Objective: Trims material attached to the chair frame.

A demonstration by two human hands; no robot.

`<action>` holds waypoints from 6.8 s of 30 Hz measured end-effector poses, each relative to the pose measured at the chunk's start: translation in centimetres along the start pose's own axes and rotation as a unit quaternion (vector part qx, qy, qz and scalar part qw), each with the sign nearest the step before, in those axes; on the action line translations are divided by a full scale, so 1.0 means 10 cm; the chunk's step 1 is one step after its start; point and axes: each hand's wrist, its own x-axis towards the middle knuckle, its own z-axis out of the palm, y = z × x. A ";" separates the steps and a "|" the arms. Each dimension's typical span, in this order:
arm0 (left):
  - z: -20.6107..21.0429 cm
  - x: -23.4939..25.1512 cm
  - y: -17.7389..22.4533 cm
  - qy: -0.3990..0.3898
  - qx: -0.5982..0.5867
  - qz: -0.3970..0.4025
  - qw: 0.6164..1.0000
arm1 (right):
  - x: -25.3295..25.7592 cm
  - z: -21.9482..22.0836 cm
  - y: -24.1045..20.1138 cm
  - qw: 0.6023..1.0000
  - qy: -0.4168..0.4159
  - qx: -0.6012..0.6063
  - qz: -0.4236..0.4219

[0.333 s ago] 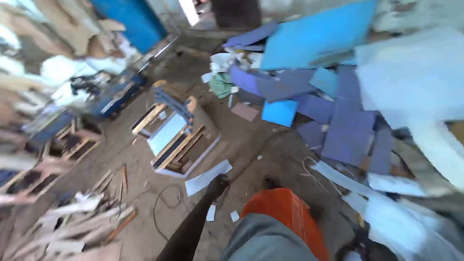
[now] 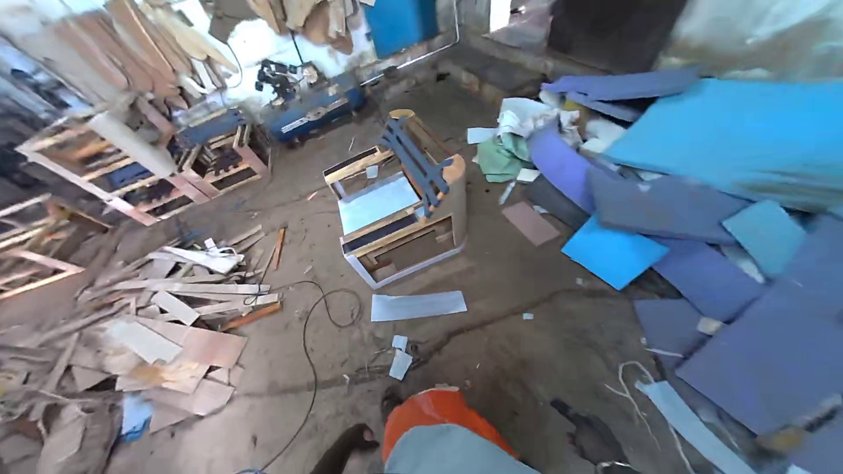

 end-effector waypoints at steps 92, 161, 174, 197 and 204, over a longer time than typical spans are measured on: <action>-5.80 7.14 -4.56 -0.083 -0.454 -0.227 0.858 | 4.34 9.89 -7.14 0.621 -0.172 -0.764 0.032; -6.21 6.96 -4.64 -0.035 -0.430 -0.215 0.876 | 4.98 9.94 -7.98 0.748 -0.145 -0.645 -0.063; -6.18 6.94 -4.64 -0.062 -0.397 -0.218 0.889 | 5.09 9.99 -8.04 0.758 -0.123 -0.633 -0.101; -6.30 6.88 -4.60 -0.133 -0.312 -0.233 0.911 | 5.29 10.25 -8.68 0.758 -0.109 -0.627 -0.143; -6.30 6.87 -4.61 -0.134 -0.313 -0.227 0.913 | 5.34 10.29 -8.83 0.761 -0.103 -0.619 -0.165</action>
